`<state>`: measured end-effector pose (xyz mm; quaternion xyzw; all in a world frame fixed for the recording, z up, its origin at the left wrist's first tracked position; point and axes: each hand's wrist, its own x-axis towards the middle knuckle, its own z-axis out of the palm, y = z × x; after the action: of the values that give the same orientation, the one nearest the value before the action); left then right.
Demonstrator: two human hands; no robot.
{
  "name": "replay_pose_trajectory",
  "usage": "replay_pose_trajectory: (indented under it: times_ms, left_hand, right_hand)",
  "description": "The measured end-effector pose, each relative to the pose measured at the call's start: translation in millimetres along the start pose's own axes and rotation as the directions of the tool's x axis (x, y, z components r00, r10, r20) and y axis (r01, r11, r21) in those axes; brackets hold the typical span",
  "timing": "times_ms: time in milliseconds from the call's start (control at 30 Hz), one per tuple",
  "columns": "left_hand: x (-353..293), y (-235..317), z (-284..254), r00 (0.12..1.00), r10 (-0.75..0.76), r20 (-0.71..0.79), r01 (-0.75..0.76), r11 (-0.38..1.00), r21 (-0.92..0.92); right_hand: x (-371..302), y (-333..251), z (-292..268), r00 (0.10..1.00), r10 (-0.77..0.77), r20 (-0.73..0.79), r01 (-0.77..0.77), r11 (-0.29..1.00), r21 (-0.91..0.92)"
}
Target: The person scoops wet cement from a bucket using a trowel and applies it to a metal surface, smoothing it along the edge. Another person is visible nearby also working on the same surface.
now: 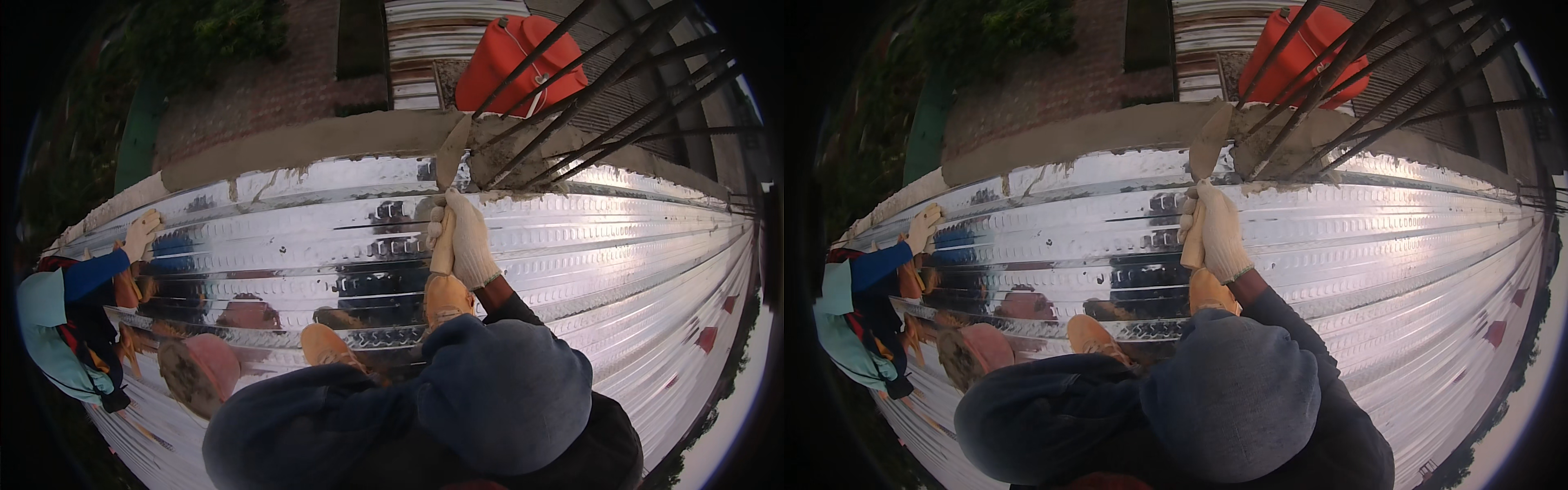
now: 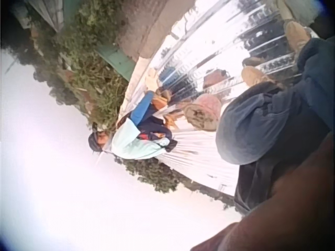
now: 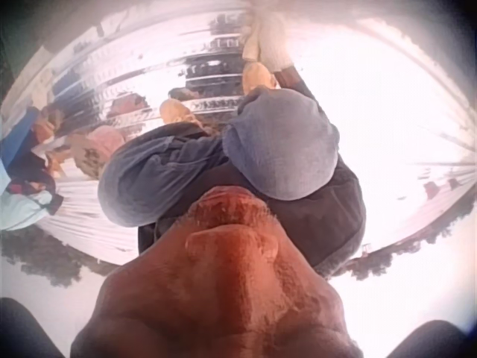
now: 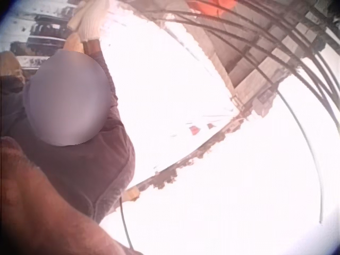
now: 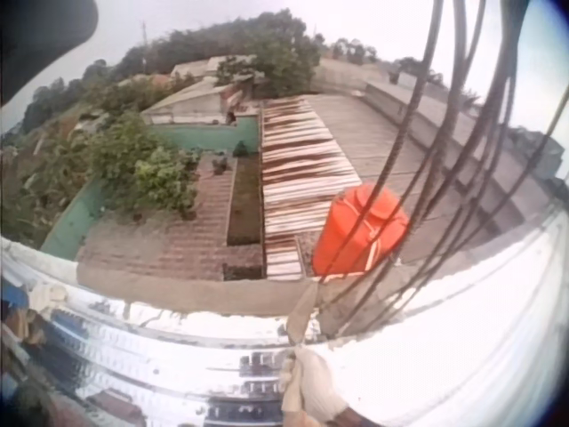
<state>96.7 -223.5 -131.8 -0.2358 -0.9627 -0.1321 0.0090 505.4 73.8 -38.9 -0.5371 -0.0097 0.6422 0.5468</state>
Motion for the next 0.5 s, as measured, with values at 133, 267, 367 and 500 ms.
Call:
replay_pose_trajectory:
  times_ms: [133, 267, 367, 500]
  left_hand:
    - [-4.2, -2.5, 0.9, 1.0, -0.005, 0.012, 0.005, 1.0, -0.007]
    - [-5.6, -10.6, -3.7, 1.0, -0.018, 0.005, 0.018, 1.0, -0.001]
    - [-7.3, -17.1, -7.6, 1.0, -0.028, -0.002, 0.028, 1.0, -0.007]
    - [-15.0, -23.1, -10.1, 0.999, -0.052, 0.011, 0.052, 0.998, -0.025]
  right_hand:
    - [36.1, 7.1, -0.7, 0.992, 0.012, -0.129, -0.019, 0.999, -0.048]
    - [64.5, 2.2, 21.4, 0.983, 0.002, -0.181, -0.031, 0.987, -0.156]
    - [78.9, 2.4, 25.0, 0.988, 0.013, -0.151, -0.05, 0.969, -0.243]
    - [108.2, -11.2, 3.0, 0.988, -0.047, -0.145, -0.02, 0.904, -0.428]
